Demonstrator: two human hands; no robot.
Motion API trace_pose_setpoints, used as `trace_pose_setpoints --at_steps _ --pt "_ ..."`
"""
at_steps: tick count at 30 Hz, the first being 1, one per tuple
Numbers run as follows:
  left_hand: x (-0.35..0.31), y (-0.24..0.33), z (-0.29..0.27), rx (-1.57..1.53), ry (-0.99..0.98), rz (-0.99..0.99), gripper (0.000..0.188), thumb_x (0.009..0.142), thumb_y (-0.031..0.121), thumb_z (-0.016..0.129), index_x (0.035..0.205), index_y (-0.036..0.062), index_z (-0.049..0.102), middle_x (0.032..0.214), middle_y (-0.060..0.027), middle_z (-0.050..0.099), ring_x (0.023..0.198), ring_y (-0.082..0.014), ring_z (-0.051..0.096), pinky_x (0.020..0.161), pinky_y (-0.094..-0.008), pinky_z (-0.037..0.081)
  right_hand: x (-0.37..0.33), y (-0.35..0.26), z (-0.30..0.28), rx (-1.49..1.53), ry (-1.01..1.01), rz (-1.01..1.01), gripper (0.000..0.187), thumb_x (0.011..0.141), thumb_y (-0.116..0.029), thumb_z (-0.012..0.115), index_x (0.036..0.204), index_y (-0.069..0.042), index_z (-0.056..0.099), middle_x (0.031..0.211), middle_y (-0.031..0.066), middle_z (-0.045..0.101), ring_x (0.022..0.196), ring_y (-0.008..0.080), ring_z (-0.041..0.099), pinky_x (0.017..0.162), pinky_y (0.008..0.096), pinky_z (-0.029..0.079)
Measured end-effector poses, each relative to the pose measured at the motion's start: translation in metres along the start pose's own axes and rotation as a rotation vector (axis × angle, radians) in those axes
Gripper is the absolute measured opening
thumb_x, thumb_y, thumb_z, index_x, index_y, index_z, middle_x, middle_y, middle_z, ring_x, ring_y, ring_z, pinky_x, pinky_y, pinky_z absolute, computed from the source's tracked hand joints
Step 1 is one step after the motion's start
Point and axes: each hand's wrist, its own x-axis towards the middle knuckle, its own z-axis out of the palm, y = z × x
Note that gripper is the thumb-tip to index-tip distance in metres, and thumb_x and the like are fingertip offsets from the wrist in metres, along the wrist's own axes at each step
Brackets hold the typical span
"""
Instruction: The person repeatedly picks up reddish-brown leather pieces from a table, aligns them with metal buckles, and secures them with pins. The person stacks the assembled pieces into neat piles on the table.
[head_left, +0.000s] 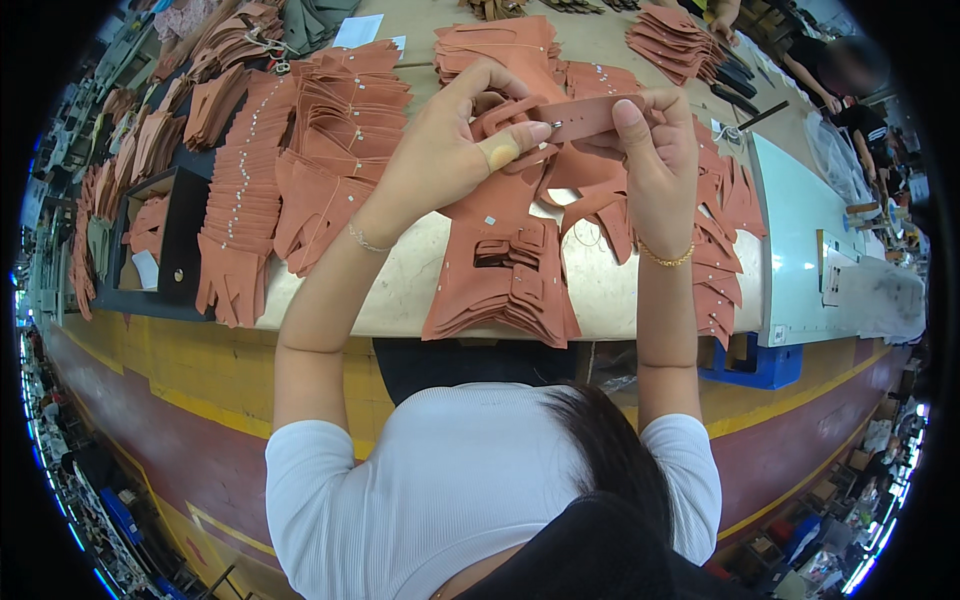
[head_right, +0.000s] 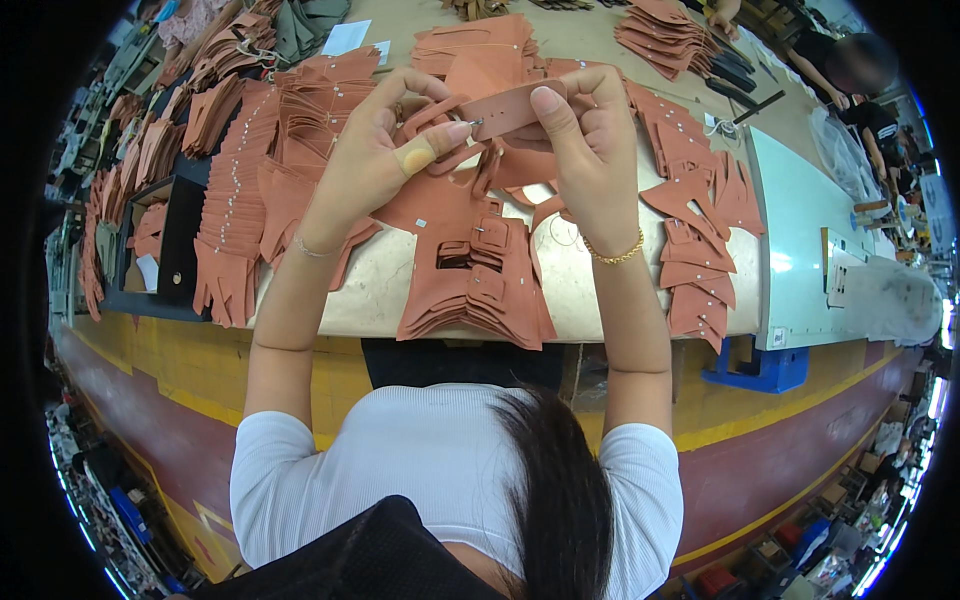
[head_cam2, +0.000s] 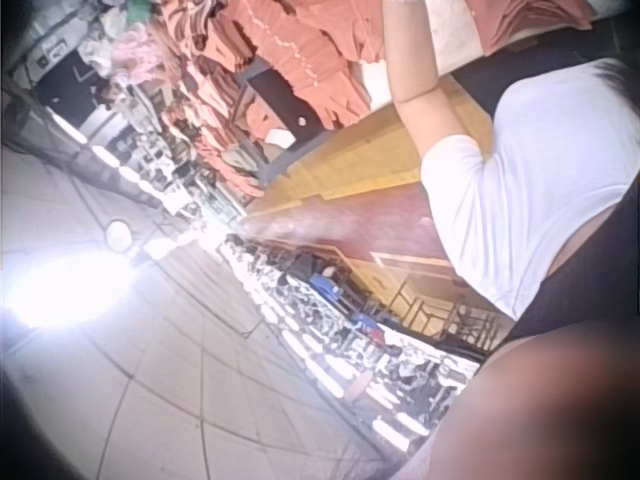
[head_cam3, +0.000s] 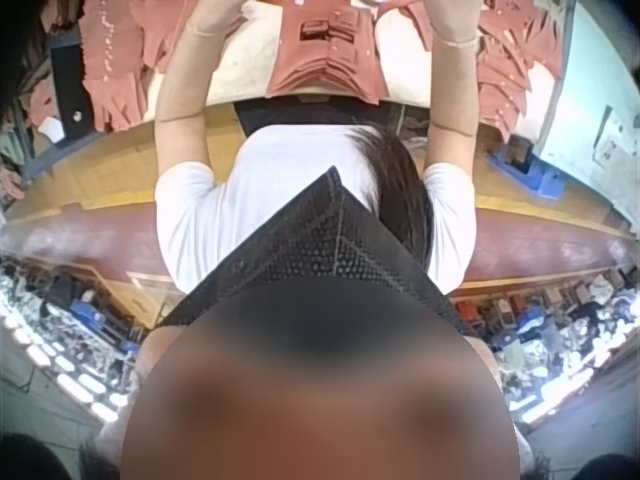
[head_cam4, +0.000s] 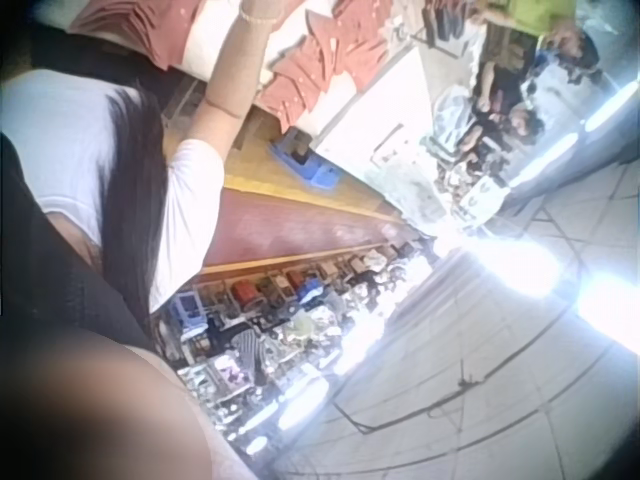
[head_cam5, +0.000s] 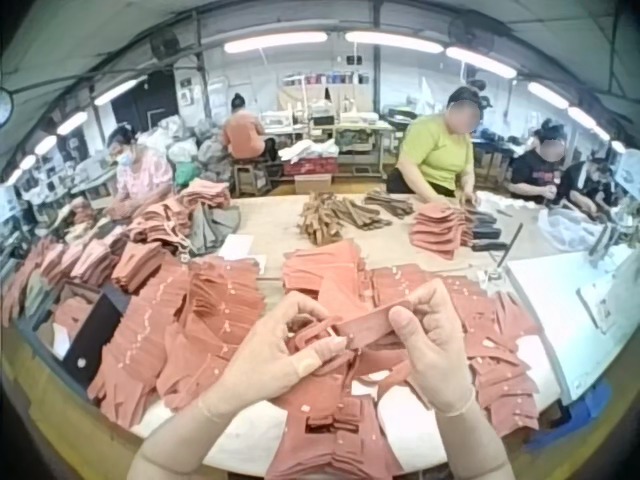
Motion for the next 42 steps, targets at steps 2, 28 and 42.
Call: trace_pose_setpoints --at_steps 2,28,42 --pt "0.002 -0.004 -0.001 0.04 0.001 0.052 0.032 0.084 0.018 0.072 0.103 0.0016 0.053 0.091 -0.0093 0.065 0.077 -0.0111 0.062 0.068 -0.0249 0.051 0.0 0.001 -0.001 -0.019 -0.021 0.01 0.017 0.098 -0.017 0.053 0.099 -0.003 0.044 0.091 0.013 0.065 0.081 0.0216 0.069 0.074 0.0328 0.059" --pt "-0.018 0.011 0.004 0.294 -0.066 0.085 0.037 0.072 0.009 0.077 0.102 -0.0002 0.059 0.099 -0.0033 0.058 0.087 -0.0108 0.056 0.076 -0.0231 0.047 -0.002 0.003 0.007 -0.225 -0.504 -0.282 0.036 0.086 -0.028 0.068 0.113 -0.008 0.057 0.112 0.0103 0.059 0.099 0.0163 0.054 0.08 0.0329 0.046" --pt "-0.078 0.03 0.006 -0.503 -0.272 -0.299 0.054 0.071 0.024 0.082 0.106 0.0072 0.044 0.094 -0.0094 0.055 0.088 -0.0165 0.058 0.076 -0.0259 0.046 -0.031 -0.029 0.001 -0.193 -0.667 0.009 0.056 0.063 -0.043 0.085 0.101 -0.012 0.058 0.048 -0.0015 0.042 0.041 0.0114 0.041 0.044 0.0261 0.03"
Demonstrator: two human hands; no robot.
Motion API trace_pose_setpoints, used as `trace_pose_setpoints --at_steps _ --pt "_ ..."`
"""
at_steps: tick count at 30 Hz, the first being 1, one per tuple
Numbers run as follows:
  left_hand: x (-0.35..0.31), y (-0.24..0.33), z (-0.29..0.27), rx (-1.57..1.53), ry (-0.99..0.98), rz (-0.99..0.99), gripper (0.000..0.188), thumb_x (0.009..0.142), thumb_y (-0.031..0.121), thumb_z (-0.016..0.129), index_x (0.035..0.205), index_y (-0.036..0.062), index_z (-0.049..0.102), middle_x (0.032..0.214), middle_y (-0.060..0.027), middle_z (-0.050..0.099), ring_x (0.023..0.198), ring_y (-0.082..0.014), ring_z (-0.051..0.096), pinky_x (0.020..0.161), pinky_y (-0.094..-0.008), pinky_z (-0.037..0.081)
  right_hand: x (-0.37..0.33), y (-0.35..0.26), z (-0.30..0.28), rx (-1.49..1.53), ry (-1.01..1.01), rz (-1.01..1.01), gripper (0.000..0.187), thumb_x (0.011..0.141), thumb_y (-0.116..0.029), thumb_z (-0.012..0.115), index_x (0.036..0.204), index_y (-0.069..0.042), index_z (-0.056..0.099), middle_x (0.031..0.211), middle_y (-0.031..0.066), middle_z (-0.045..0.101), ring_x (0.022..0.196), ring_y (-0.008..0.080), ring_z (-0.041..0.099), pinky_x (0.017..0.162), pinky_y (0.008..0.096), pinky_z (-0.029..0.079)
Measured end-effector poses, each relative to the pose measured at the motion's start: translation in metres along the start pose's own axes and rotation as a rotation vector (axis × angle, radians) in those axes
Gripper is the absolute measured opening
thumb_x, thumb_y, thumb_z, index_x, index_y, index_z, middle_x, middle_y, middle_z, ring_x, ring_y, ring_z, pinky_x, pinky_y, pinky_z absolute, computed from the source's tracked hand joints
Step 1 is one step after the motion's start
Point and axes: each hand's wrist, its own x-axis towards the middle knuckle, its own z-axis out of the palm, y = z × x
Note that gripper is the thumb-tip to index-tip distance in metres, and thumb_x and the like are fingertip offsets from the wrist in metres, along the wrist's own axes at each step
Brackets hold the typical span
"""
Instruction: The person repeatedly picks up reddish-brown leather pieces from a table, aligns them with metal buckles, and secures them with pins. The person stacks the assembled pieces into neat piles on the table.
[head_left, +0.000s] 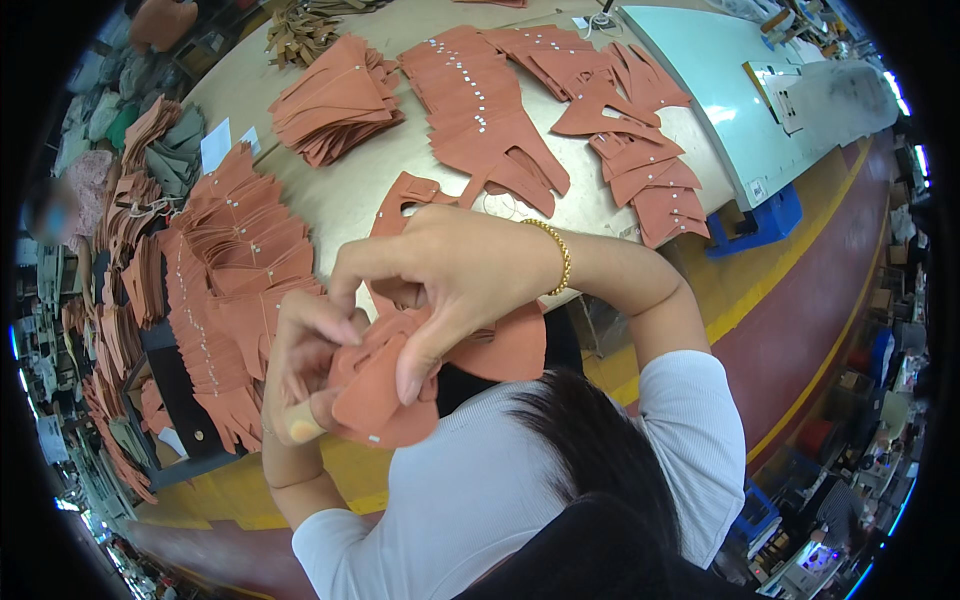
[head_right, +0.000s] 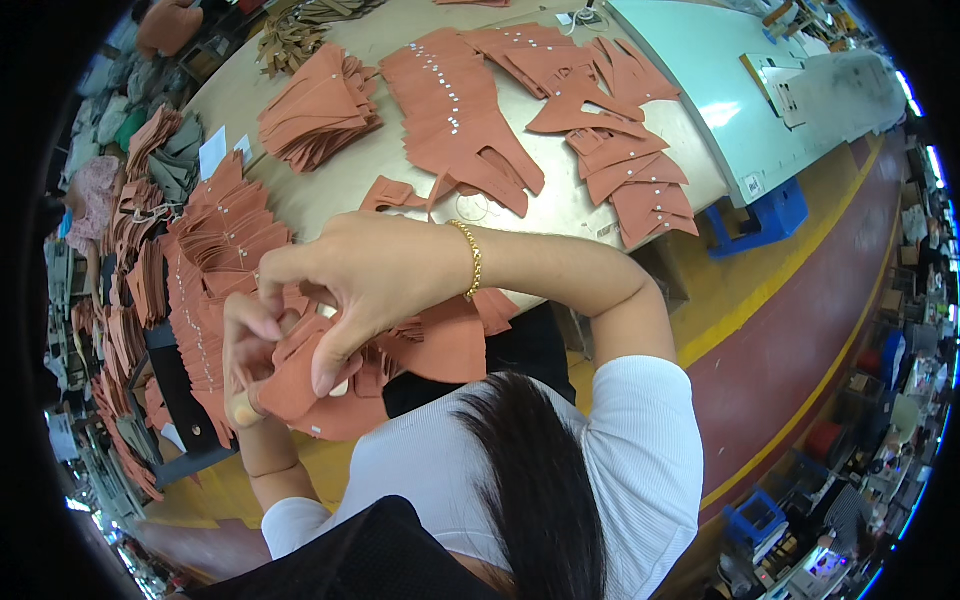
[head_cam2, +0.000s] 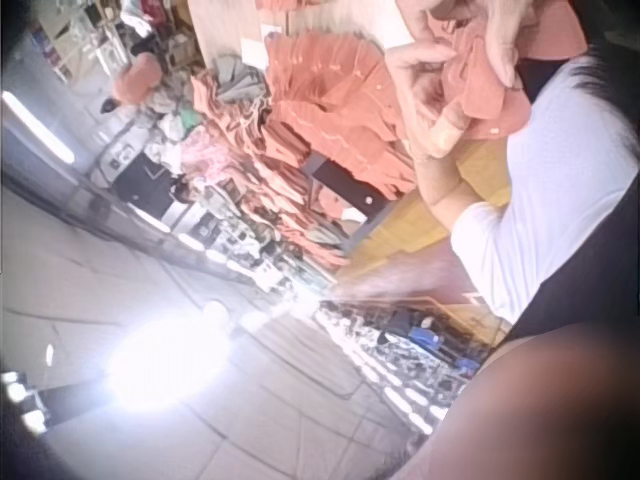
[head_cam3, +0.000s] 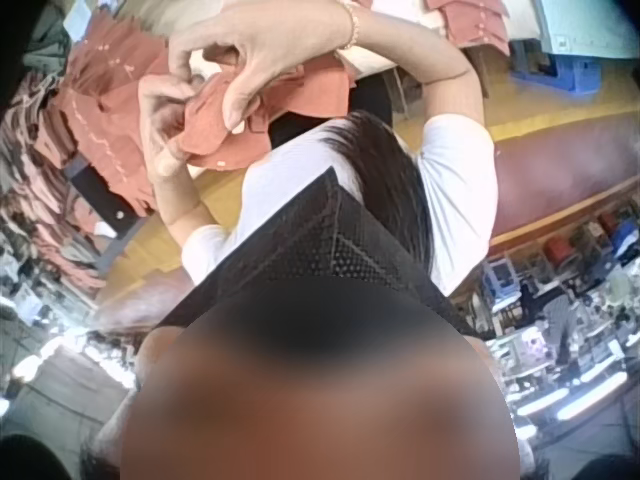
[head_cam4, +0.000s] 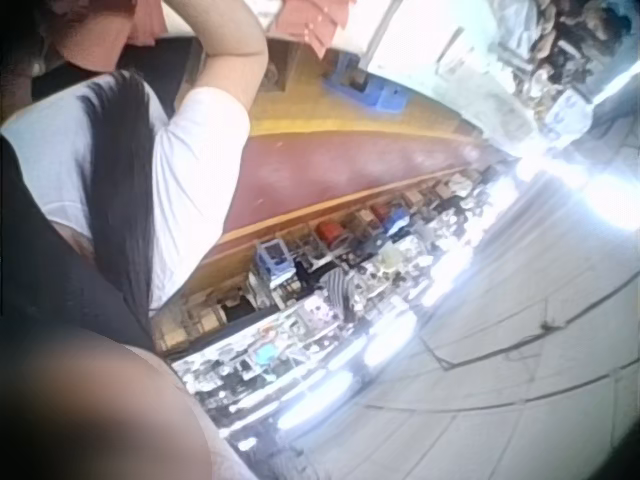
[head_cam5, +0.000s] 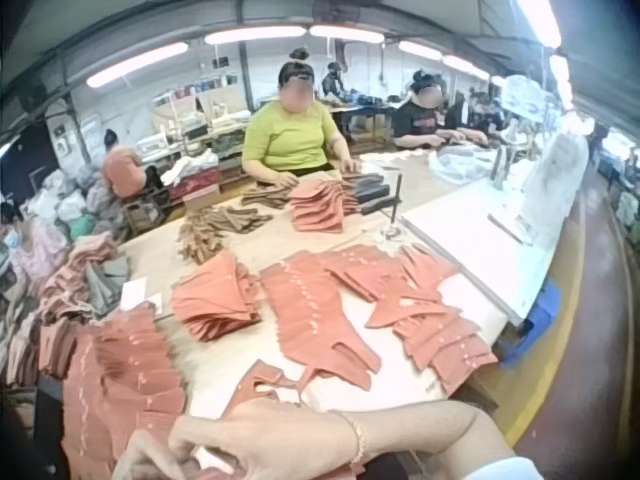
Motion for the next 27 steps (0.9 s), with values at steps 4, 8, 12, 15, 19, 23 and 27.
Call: trace_pose_setpoints --at_steps 4,8,12,15,19,23,27 --pt "-0.005 -0.004 0.003 -0.058 0.15 0.158 0.063 0.067 0.021 0.086 0.11 0.0098 0.043 0.093 -0.0118 0.057 0.088 -0.0215 0.061 0.076 -0.0281 0.05 0.002 0.0 0.004 0.0 0.007 0.0 0.047 0.067 -0.037 0.082 0.101 -0.012 0.062 0.073 0.0034 0.053 0.069 0.0137 0.054 0.062 0.0279 0.041" --pt "0.002 -0.004 -0.003 -0.057 0.129 0.182 0.074 0.065 0.015 0.087 0.119 0.0112 0.036 0.094 -0.0177 0.061 0.087 -0.0246 0.064 0.072 -0.0301 0.053 0.008 0.007 0.006 0.207 0.057 -0.215 0.026 0.074 -0.028 0.079 0.084 -0.008 0.067 0.105 0.0054 0.049 0.097 0.0181 0.05 0.084 0.0296 0.042" --pt "0.004 -0.005 -0.008 -0.02 0.099 0.155 0.079 0.065 0.014 0.086 0.124 0.0122 0.033 0.093 -0.0184 0.062 0.084 -0.0221 0.064 0.068 -0.0296 0.053 0.007 0.012 0.006 0.271 -0.002 -0.17 0.02 0.077 -0.022 0.075 0.074 -0.007 0.062 0.104 0.0063 0.049 0.1 0.0177 0.049 0.088 0.031 0.041" --pt "0.003 -0.006 -0.009 0.03 0.103 0.125 0.076 0.066 0.01 0.083 0.123 0.0107 0.034 0.092 -0.0167 0.061 0.085 -0.0209 0.063 0.07 -0.0282 0.052 0.005 0.014 0.006 0.209 -0.045 0.004 0.023 0.076 -0.019 0.072 0.068 -0.005 0.056 0.106 0.0069 0.048 0.101 0.0193 0.049 0.088 0.0314 0.04" --pt "0.005 -0.003 -0.009 0.106 0.079 0.085 0.071 0.066 0.006 0.08 0.122 0.0078 0.036 0.093 -0.0156 0.06 0.087 -0.02 0.062 0.072 -0.0271 0.052 0.003 0.012 0.005 0.16 -0.018 -0.007 0.025 0.076 -0.019 0.071 0.066 -0.005 0.053 0.107 0.0077 0.048 0.1 0.0207 0.05 0.088 0.031 0.041" --pt "0.009 0.0 -0.007 0.116 0.052 0.075 0.07 0.067 0.003 0.079 0.123 0.0063 0.036 0.098 -0.0171 0.059 0.091 -0.0208 0.062 0.075 -0.0288 0.052 -0.001 0.013 0.002 0.076 -0.046 -0.033 0.028 0.076 -0.02 0.072 0.065 -0.005 0.051 0.106 0.0079 0.049 0.098 0.0211 0.051 0.086 0.0314 0.042" --pt "0.011 0.001 -0.004 0.166 0.04 0.09 0.066 0.068 0.002 0.078 0.121 0.0059 0.039 0.101 -0.0159 0.058 0.097 -0.0226 0.061 0.081 -0.0318 0.051 0.0 0.019 0.009 0.124 0.043 -0.089 0.033 0.076 -0.026 0.076 0.069 -0.005 0.051 0.105 0.008 0.05 0.098 0.021 0.052 0.085 0.0321 0.043"
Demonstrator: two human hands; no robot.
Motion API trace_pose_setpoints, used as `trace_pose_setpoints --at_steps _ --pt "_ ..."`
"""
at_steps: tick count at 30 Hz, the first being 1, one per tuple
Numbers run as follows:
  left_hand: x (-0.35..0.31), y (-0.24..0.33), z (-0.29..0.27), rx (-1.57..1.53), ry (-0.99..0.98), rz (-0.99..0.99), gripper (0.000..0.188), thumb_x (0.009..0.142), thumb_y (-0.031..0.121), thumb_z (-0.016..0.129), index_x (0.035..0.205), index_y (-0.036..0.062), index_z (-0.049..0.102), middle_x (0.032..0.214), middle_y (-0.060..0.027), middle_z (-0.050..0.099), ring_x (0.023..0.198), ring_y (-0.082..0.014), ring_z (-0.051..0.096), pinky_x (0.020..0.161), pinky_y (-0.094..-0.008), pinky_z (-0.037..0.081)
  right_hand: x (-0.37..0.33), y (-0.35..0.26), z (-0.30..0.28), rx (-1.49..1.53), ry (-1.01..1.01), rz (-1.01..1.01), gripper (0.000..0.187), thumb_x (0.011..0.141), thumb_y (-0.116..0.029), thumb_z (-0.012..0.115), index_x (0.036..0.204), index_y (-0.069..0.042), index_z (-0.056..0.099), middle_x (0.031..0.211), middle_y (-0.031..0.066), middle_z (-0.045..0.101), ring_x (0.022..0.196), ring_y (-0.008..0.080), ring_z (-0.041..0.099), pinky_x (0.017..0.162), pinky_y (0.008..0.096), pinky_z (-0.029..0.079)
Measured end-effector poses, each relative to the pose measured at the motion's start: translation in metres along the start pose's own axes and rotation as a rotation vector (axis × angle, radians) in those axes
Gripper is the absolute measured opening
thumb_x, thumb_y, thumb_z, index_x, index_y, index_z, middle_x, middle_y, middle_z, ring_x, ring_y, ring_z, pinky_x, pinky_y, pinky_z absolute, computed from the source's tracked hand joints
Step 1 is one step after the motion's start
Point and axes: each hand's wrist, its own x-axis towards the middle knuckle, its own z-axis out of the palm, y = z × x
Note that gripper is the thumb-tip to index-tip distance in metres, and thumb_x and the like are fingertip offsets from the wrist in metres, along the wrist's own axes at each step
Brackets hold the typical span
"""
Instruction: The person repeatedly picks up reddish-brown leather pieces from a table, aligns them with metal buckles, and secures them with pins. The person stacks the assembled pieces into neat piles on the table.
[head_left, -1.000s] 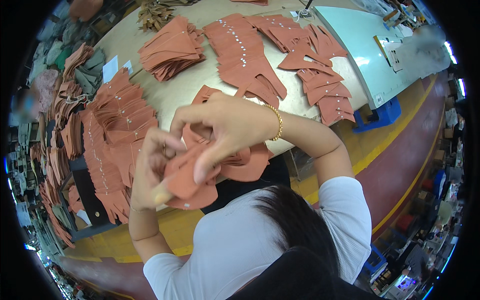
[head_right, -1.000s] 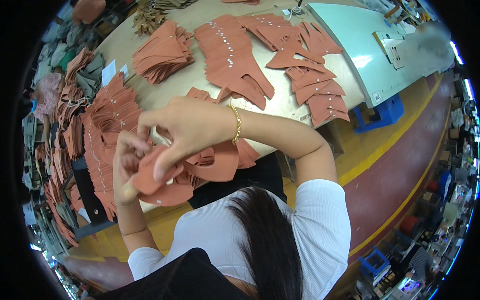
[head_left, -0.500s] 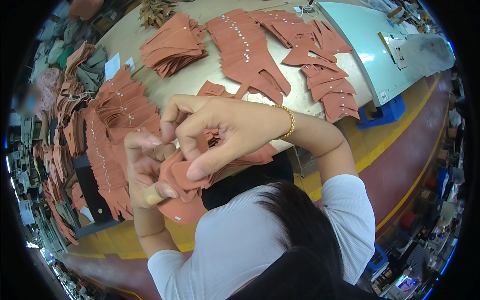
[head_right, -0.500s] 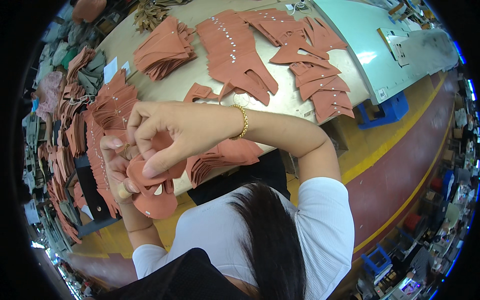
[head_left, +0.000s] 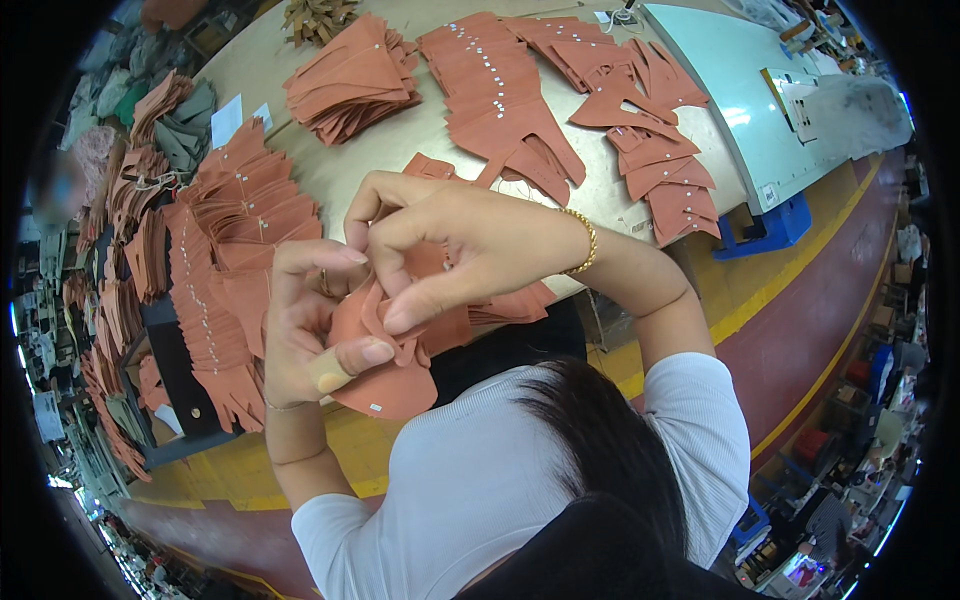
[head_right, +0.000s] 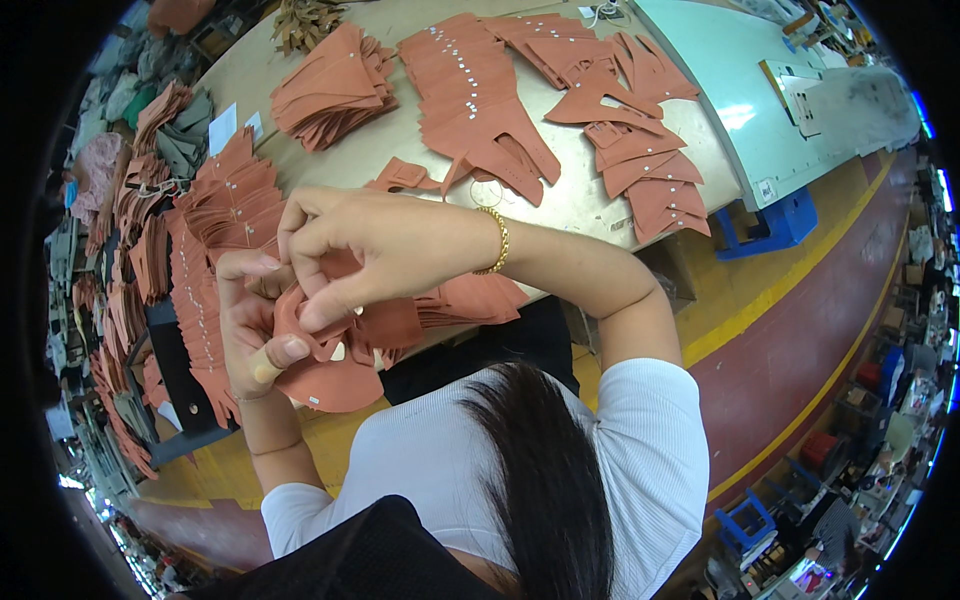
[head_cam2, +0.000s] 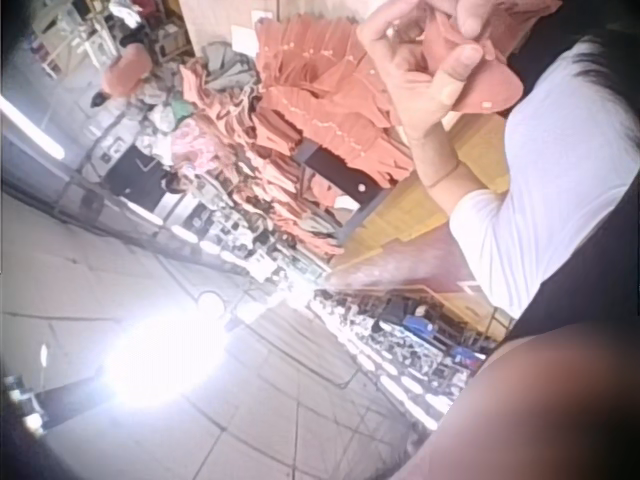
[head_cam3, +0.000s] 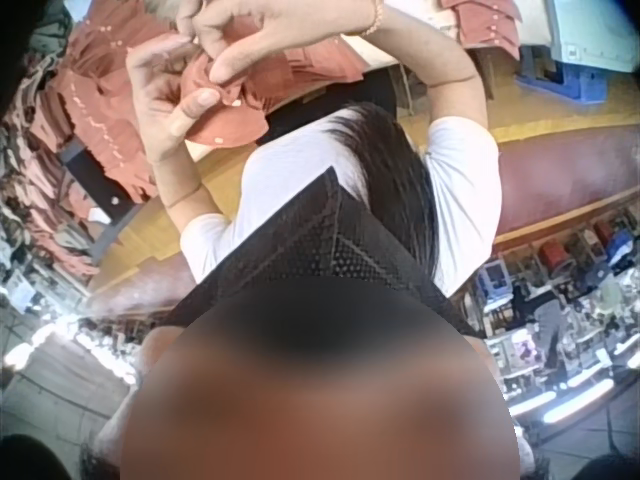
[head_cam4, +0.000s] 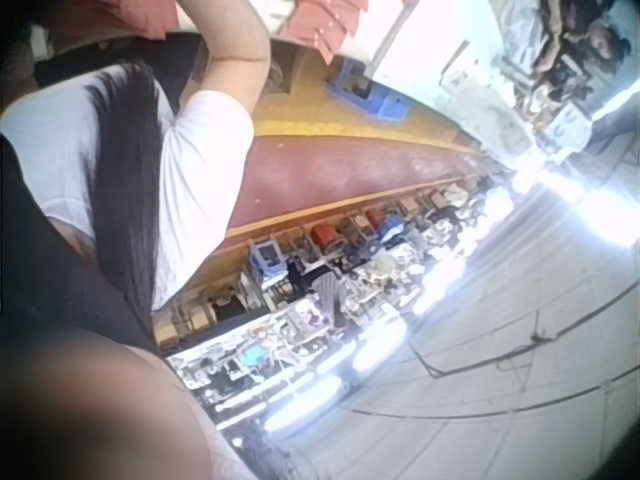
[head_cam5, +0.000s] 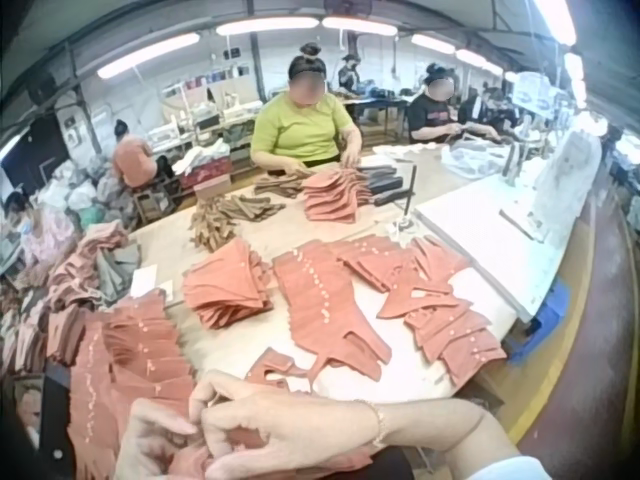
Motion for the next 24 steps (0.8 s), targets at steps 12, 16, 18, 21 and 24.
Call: trace_pose_setpoints --at_steps 12,16,18,21,24 --pt "-0.01 0.007 -0.014 0.045 0.069 -0.035 0.081 0.067 0.018 0.084 0.13 0.0047 0.035 0.092 -0.0147 0.062 0.091 -0.0246 0.064 0.081 -0.0345 0.053 0.004 0.005 0.016 -0.297 0.113 -0.089 0.051 0.07 -0.04 0.081 0.063 -0.006 0.044 0.055 0.0046 0.04 0.058 0.0218 0.046 0.066 0.0297 0.039" --pt "-0.005 -0.016 -0.032 -0.384 0.046 0.101 0.105 0.071 0.051 0.078 0.143 0.0 0.021 0.114 -0.0216 0.058 0.106 -0.0307 0.059 0.09 -0.0412 0.049 0.006 -0.009 0.007 -0.351 0.372 -0.173 0.042 0.078 -0.034 0.076 0.062 -0.004 0.051 0.056 0.0053 0.046 0.051 0.0187 0.044 0.059 0.0297 0.04" --pt "-0.012 -0.029 -0.03 -0.363 0.051 0.135 0.097 0.078 0.048 0.072 0.144 -0.001 0.02 0.127 -0.0214 0.051 0.117 -0.033 0.053 0.098 -0.0451 0.044 0.009 -0.011 0.005 -0.231 0.487 -0.04 0.033 0.085 -0.029 0.069 0.07 -0.003 0.055 0.059 0.0042 0.051 0.055 0.0097 0.05 0.049 0.0276 0.039" --pt "-0.024 -0.038 -0.022 -0.082 0.05 -0.084 0.076 0.089 0.034 0.064 0.143 -0.0021 0.026 0.138 -0.02 0.044 0.126 -0.0348 0.046 0.107 -0.05 0.036 0.027 0.004 0.014 -0.37 0.493 0.011 0.031 0.087 -0.03 0.067 0.074 -0.004 0.057 0.061 0.0043 0.053 0.054 0.0147 0.052 0.051 0.029 0.041" --pt "-0.026 -0.031 -0.022 0.076 0.14 -0.174 0.06 0.09 0.021 0.061 0.137 -0.006 0.037 0.128 -0.0206 0.051 0.114 -0.0314 0.056 0.087 -0.0445 0.053 0.048 0.028 0.026 -0.551 0.547 -0.108 0.029 0.089 -0.032 0.064 0.085 -0.004 0.057 0.072 0.0061 0.055 0.061 0.0184 0.053 0.057 0.0285 0.042"
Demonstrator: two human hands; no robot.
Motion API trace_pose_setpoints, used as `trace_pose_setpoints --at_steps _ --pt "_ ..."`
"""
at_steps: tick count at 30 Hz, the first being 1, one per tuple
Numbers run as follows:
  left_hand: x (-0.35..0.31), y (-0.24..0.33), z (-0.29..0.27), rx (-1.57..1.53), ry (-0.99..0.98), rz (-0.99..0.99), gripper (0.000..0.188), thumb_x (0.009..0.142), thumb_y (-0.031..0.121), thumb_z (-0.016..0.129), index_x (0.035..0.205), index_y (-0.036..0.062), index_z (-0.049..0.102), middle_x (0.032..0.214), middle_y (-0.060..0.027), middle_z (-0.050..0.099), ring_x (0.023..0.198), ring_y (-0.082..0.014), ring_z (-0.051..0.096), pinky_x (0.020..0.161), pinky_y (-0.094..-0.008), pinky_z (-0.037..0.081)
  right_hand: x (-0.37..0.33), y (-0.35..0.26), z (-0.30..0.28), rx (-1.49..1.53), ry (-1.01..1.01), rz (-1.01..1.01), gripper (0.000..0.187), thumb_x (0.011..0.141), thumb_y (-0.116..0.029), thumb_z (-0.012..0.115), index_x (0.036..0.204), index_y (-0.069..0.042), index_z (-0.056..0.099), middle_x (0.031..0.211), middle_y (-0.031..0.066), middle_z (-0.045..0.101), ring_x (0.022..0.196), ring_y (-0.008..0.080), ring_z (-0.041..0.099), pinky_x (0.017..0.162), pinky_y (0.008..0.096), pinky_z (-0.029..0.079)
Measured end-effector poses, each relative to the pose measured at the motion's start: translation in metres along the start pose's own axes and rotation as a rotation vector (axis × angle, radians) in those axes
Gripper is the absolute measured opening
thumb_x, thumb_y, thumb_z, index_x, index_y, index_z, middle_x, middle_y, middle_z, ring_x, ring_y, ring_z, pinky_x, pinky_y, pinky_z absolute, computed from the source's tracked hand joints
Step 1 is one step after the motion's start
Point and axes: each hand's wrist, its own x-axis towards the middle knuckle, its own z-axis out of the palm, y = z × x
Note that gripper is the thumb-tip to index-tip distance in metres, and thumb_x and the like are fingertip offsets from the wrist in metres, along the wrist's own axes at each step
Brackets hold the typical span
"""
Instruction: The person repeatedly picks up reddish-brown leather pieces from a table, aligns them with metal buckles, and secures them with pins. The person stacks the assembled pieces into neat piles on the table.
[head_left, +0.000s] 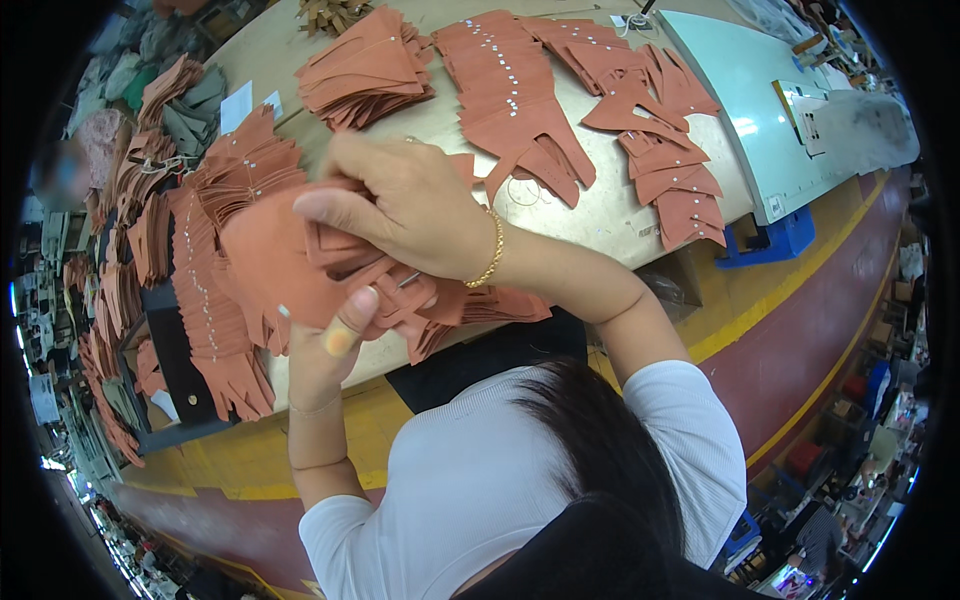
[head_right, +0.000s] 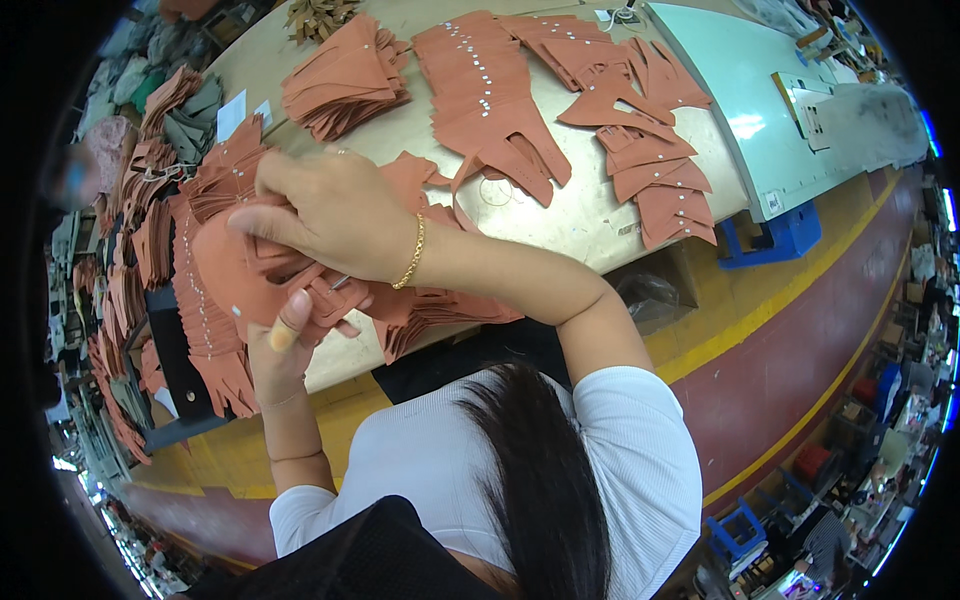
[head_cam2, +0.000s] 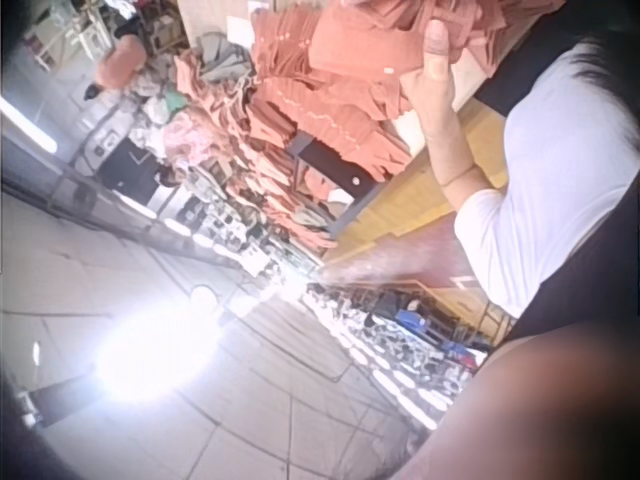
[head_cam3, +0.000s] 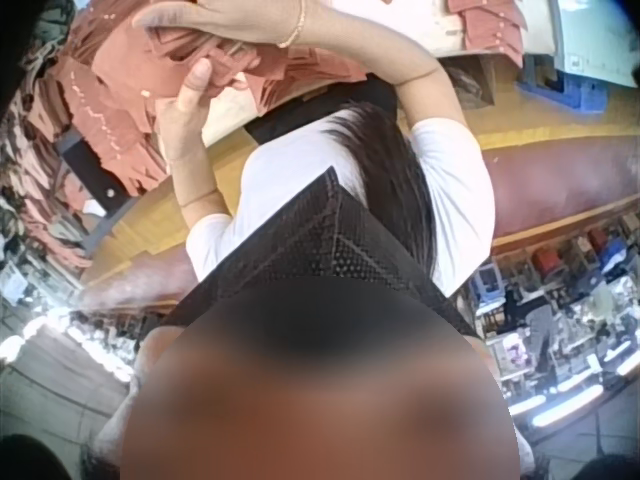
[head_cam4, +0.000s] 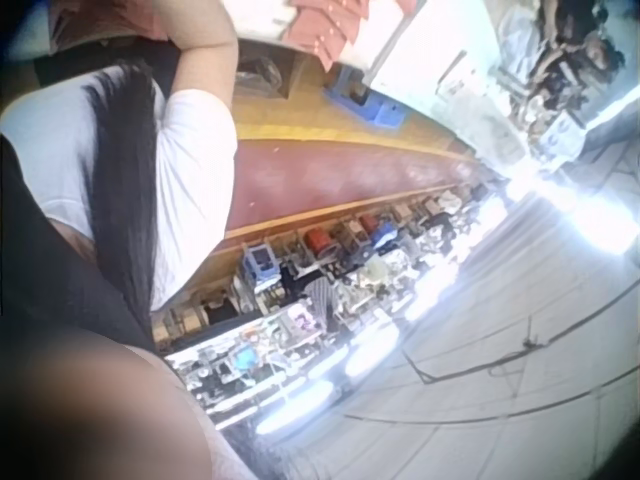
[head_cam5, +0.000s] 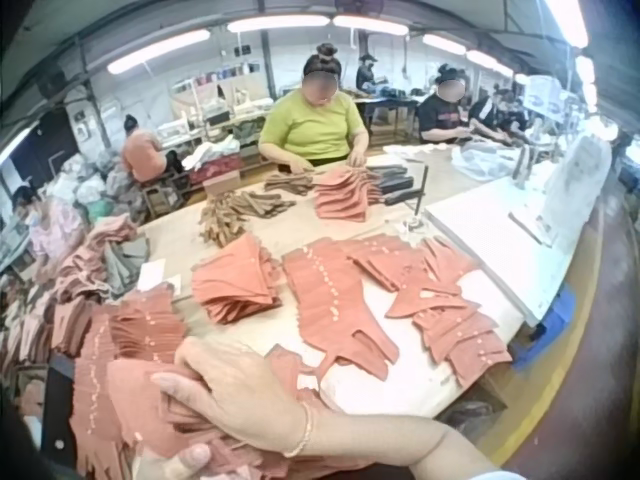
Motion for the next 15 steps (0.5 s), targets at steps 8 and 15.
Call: trace_pose_setpoints --at_steps 8,15 --pt "0.001 0.026 -0.021 -0.616 0.088 0.217 0.061 0.092 0.024 0.06 0.134 -0.01 0.031 0.124 -0.027 0.049 0.09 -0.0291 0.066 0.056 -0.0331 0.062 -0.025 -0.013 0.002 0.627 -0.286 0.345 0.018 0.097 -0.014 0.049 0.109 -0.003 0.055 0.087 0.009 0.059 0.072 0.0152 0.058 0.061 0.0297 0.046" --pt "0.002 0.045 -0.018 -0.794 -0.377 0.238 0.033 0.092 0.011 0.057 0.115 -0.0007 0.036 0.121 -0.0224 0.043 0.105 -0.0279 0.06 0.069 -0.0301 0.06 -0.023 -0.02 0.028 0.511 -0.39 0.031 0.033 0.089 -0.01 0.054 0.12 -0.002 0.052 0.095 0.0176 0.062 0.073 0.0319 0.066 0.057 0.0395 0.054"
